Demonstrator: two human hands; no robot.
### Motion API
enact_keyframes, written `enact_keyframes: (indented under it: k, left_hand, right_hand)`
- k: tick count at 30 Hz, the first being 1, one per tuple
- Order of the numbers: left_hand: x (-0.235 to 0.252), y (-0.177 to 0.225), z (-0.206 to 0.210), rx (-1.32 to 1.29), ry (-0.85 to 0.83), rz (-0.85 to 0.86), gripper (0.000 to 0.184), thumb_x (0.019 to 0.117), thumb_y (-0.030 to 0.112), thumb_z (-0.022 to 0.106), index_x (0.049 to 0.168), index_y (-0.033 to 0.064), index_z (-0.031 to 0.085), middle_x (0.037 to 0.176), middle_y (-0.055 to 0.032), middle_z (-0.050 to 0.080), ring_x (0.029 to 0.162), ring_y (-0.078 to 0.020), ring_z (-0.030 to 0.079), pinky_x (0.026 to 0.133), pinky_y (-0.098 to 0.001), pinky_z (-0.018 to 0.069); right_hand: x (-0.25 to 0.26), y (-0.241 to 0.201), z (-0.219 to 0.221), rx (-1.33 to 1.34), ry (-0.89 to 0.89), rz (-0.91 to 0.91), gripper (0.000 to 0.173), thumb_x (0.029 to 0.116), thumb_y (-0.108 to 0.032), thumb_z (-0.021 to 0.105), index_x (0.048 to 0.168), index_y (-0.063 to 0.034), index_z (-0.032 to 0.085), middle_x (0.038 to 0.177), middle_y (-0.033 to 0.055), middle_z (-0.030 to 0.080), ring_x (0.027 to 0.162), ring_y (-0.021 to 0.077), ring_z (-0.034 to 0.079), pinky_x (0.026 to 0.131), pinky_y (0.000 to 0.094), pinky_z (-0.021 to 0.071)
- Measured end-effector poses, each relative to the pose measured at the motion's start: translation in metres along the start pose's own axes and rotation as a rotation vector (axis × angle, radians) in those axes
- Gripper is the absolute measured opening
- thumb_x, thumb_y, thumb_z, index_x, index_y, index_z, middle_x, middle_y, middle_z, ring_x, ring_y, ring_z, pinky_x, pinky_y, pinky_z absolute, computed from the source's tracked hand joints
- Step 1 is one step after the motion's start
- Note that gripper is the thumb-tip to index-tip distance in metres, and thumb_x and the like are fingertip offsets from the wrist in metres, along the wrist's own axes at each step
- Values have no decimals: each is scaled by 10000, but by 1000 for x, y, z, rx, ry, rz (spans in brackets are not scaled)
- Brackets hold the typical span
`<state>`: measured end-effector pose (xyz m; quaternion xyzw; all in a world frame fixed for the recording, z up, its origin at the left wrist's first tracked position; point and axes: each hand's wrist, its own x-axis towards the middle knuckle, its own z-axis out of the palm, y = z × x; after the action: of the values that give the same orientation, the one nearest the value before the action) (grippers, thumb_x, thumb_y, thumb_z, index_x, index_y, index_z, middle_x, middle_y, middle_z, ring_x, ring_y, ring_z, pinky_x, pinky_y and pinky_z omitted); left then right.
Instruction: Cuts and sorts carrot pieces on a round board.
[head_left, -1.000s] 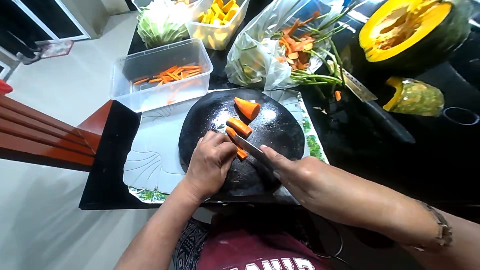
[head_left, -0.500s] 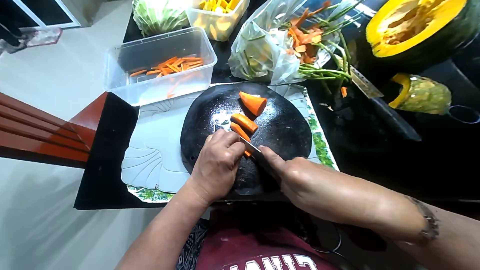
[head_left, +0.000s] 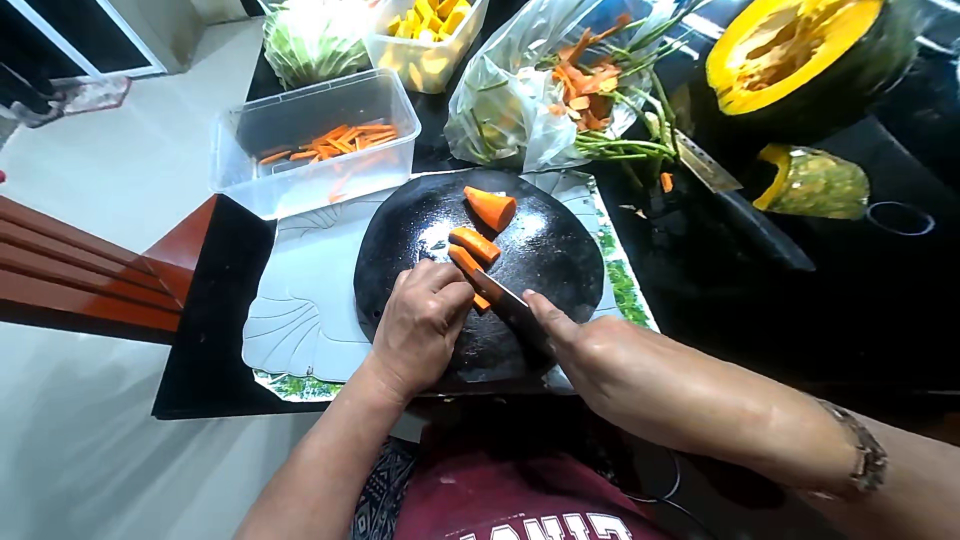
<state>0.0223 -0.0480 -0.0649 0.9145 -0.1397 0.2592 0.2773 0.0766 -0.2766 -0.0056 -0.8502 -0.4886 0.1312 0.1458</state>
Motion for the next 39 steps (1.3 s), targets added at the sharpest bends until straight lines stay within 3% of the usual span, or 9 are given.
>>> enact_keyframes:
  k: [6, 13, 18, 22, 28, 31, 34, 39]
  left_hand:
    - [-1, 1, 0, 9, 15, -1, 100, 906, 61, 676, 849, 53, 758, 945, -81, 713, 968, -224, 658, 850, -384, 510]
    - [-1, 2, 0, 2, 11, 8, 107, 909, 56, 667, 858, 53, 761, 936, -74, 712, 960, -224, 654, 847, -384, 501]
    - [0, 0, 2, 7, 8, 23, 96, 896, 48, 671, 849, 50, 754, 911, -77, 699, 940, -228, 653, 828, -386, 502]
    - [0, 0, 0, 14, 13, 26, 99, 903, 55, 669, 857, 58, 757, 923, -68, 709, 954, -220, 659, 830, -388, 503]
    - [-1, 0, -1, -4, -3, -39, 98, 915, 85, 676, 859, 50, 748, 956, -78, 710, 970, -227, 662, 847, -397, 511]
    - [2, 2, -4, 17, -25, -55, 53, 889, 97, 722, 896, 49, 743, 981, -97, 703, 972, -257, 662, 844, -423, 525]
    - [10, 6, -8, 70, -141, -63, 115, 905, 135, 720, 994, 110, 788, 992, -100, 667, 971, -280, 631, 819, -449, 494]
    - [21, 11, -13, 171, -286, -6, 87, 935, 121, 674, 893, 69, 731, 954, -123, 646, 942, -305, 637, 767, -461, 500]
  right_hand:
    - [3, -3, -1, 24, 42, -71, 538, 957, -49, 463, 1476, 88, 447, 559, 3, 482, 472, 158, 520, 449, 321, 453]
    - [7, -8, -2, 10, -57, -22, 579, 942, -22, 470, 1502, 98, 389, 604, 31, 524, 525, 194, 573, 488, 355, 489]
    - [21, -17, 3, -29, -115, 14, 609, 932, 9, 523, 1508, 118, 360, 654, 92, 584, 614, 289, 650, 576, 437, 542]
    - [12, -11, 2, 51, -156, 51, 607, 974, -26, 473, 1551, 62, 310, 680, 93, 590, 640, 295, 646, 592, 456, 537]
    - [-22, 24, 17, 2, 199, -144, 520, 945, -121, 448, 1434, 22, 554, 526, 3, 490, 421, 195, 509, 403, 390, 440]
    - [-23, 37, 10, -67, 292, -195, 481, 954, -171, 479, 1377, 11, 618, 637, 78, 620, 471, 251, 577, 430, 427, 473]
    - [-23, 52, 2, -96, 300, -228, 447, 929, -195, 512, 1297, 4, 670, 712, 97, 660, 515, 248, 609, 453, 422, 488]
    - [-21, 71, -3, -153, 382, -288, 385, 966, -234, 495, 1202, -42, 730, 728, 100, 666, 549, 258, 629, 461, 415, 474]
